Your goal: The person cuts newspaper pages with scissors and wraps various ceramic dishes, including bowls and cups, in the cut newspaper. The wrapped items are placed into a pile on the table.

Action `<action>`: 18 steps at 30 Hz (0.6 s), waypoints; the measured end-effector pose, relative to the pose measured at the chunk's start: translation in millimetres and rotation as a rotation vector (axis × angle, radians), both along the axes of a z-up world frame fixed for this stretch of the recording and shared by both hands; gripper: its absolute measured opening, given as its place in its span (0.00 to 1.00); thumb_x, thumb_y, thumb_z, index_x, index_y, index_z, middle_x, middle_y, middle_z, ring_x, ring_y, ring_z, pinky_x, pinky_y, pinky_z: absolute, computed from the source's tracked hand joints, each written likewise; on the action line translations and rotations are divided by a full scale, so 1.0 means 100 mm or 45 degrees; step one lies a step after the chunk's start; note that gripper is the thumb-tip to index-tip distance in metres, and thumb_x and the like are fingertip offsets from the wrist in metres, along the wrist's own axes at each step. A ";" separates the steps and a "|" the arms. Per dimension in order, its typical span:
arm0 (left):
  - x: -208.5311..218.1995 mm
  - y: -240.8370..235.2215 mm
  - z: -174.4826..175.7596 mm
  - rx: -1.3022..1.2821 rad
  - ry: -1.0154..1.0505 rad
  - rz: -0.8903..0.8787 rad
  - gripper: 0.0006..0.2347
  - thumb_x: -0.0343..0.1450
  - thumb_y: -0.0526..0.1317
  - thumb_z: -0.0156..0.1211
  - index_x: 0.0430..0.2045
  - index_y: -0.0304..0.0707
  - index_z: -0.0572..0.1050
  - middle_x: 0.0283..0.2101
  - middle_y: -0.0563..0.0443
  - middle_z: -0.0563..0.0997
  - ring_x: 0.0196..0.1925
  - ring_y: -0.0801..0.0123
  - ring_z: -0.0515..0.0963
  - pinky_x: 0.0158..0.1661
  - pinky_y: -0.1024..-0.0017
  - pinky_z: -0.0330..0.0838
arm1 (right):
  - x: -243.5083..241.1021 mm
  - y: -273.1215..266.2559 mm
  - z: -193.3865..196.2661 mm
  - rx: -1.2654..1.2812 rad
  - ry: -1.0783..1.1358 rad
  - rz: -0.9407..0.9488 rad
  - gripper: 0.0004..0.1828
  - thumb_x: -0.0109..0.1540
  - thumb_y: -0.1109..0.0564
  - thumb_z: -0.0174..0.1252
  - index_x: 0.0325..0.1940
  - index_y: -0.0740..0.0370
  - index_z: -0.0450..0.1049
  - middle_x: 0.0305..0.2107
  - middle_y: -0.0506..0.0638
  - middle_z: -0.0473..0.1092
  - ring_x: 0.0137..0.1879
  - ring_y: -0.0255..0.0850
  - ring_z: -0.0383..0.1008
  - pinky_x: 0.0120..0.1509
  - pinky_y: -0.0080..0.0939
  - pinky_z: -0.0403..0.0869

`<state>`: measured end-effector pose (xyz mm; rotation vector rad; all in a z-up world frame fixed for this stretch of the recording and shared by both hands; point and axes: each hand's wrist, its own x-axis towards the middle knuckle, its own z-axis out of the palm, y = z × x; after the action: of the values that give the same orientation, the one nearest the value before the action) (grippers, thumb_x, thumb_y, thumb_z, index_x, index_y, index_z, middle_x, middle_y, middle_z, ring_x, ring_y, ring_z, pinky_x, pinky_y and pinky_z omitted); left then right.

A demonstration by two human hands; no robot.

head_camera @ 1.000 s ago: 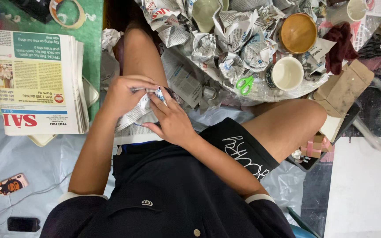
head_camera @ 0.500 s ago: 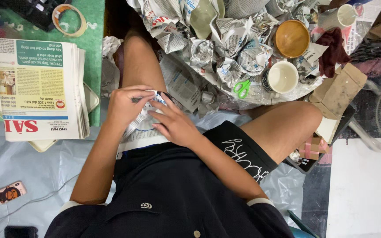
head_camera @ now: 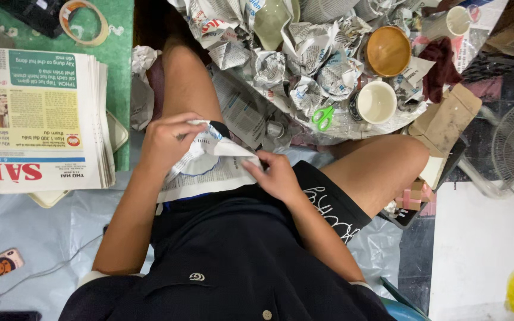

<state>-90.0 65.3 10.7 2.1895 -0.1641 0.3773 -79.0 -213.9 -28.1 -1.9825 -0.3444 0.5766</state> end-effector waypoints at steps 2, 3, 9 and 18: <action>-0.01 -0.02 0.03 0.085 -0.050 -0.065 0.06 0.65 0.28 0.69 0.33 0.35 0.86 0.43 0.48 0.86 0.37 0.65 0.85 0.38 0.72 0.78 | -0.04 0.07 -0.07 0.202 0.006 -0.107 0.12 0.65 0.52 0.64 0.39 0.65 0.79 0.28 0.50 0.78 0.33 0.32 0.74 0.38 0.34 0.72; -0.01 -0.04 0.04 0.114 -0.088 -0.083 0.07 0.65 0.28 0.69 0.33 0.35 0.86 0.43 0.49 0.85 0.38 0.64 0.85 0.39 0.71 0.78 | -0.09 0.15 -0.09 0.313 0.019 -0.158 0.11 0.67 0.53 0.64 0.39 0.65 0.79 0.29 0.51 0.77 0.34 0.31 0.73 0.40 0.33 0.72; -0.03 -0.11 0.08 0.215 -0.223 -0.134 0.09 0.62 0.26 0.67 0.32 0.36 0.85 0.42 0.51 0.84 0.41 0.60 0.83 0.42 0.67 0.77 | -0.14 0.52 0.07 0.294 -0.505 -0.033 0.07 0.67 0.56 0.64 0.46 0.60 0.78 0.37 0.52 0.78 0.41 0.39 0.78 0.48 0.35 0.75; -0.05 -0.08 0.12 0.153 -0.152 -0.108 0.09 0.63 0.26 0.68 0.34 0.35 0.84 0.43 0.50 0.84 0.39 0.60 0.83 0.41 0.68 0.77 | -0.10 0.49 0.31 -0.173 -1.021 0.430 0.30 0.64 0.44 0.60 0.68 0.55 0.70 0.62 0.46 0.69 0.59 0.47 0.66 0.69 0.52 0.58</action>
<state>-95.2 56.9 23.0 2.2698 -0.3522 0.4612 -89.3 -165.3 3.1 -2.2353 -1.1692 -0.0300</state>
